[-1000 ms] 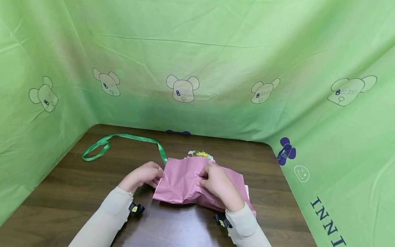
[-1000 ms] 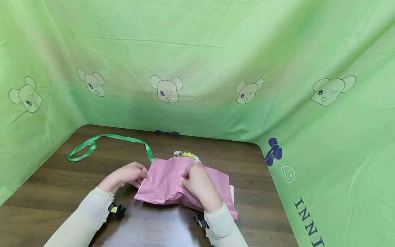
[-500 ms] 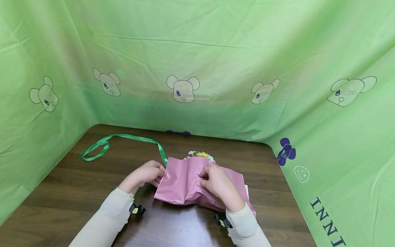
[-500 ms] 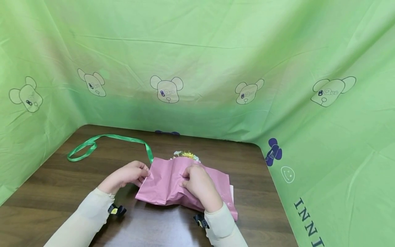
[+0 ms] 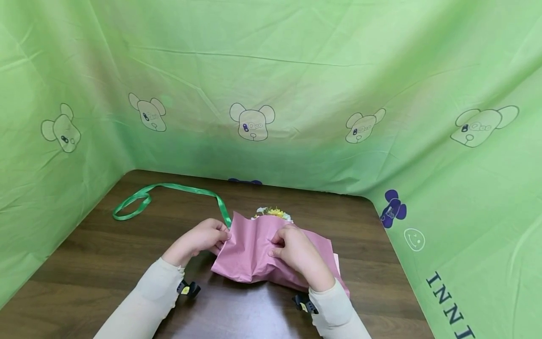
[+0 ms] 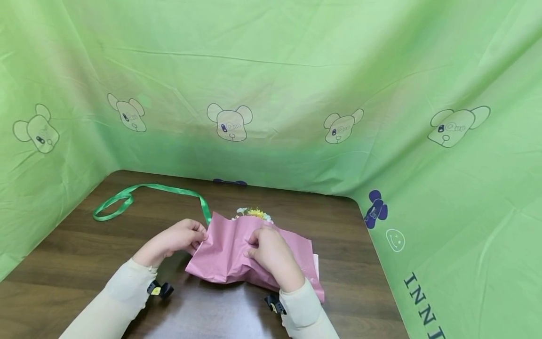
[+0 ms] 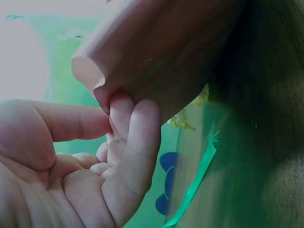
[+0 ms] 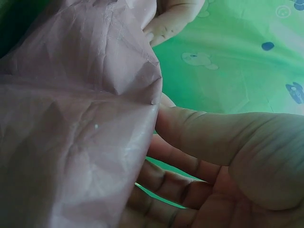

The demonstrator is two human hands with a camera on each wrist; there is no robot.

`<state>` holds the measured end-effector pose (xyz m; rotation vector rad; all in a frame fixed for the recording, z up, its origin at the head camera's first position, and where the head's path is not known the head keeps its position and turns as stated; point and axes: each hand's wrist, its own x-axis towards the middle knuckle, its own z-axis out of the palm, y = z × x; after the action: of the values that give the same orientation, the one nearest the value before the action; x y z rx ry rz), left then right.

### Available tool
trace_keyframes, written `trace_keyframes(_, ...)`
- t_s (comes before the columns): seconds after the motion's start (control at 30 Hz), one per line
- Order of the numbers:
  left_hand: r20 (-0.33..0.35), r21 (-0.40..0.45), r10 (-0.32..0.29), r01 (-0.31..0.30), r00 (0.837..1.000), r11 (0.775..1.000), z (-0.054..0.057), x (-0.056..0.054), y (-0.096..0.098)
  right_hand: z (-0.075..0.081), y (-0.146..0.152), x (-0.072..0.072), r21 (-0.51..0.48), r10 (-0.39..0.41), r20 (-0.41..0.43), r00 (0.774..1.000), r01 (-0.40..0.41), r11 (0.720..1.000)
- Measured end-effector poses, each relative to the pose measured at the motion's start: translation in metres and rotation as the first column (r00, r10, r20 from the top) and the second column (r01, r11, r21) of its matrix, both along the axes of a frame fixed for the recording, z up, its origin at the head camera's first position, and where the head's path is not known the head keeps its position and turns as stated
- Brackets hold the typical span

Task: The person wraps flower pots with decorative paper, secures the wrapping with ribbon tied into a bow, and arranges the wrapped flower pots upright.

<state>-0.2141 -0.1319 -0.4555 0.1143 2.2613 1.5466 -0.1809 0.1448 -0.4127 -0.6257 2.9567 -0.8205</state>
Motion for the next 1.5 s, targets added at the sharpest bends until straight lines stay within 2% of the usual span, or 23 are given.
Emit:
trace_keyframes(0.5, -0.032, 0.043, -0.007, 0.008, 0.999, 0.999, 0.009, 0.008, 0.009, 0.002, -0.006, 0.004, 0.05, 0.013, -0.048, 0.999, -0.011, 0.999)
trace_keyframes(0.8, -0.056, 0.028, 0.001, 0.001, 0.998, 1.0, 0.011, 0.01, 0.012, 0.004, -0.007, 0.006, 0.065, 0.027, -0.071, 0.997, -0.022, 0.998)
trace_keyframes(1.17, -0.116, 0.015, 0.005, -0.003, 0.993, 1.0, 0.008, 0.012, 0.019, 0.004, -0.009, 0.008, 0.089, 0.025, -0.079, 0.997, -0.018, 0.996)
trace_keyframes(1.4, -0.221, -0.005, -0.022, 0.022, 0.975, 1.0, 0.007, 0.011, 0.026, 0.001, -0.01, 0.007, 0.091, 0.019, -0.078, 0.997, -0.011, 0.996)
trace_keyframes(1.5, -0.227, -0.001, -0.016, 0.016, 0.974, 1.0, 0.006, 0.01, 0.027, 0.001, -0.01, 0.007, 0.089, 0.023, -0.086, 0.996, -0.016, 0.996)
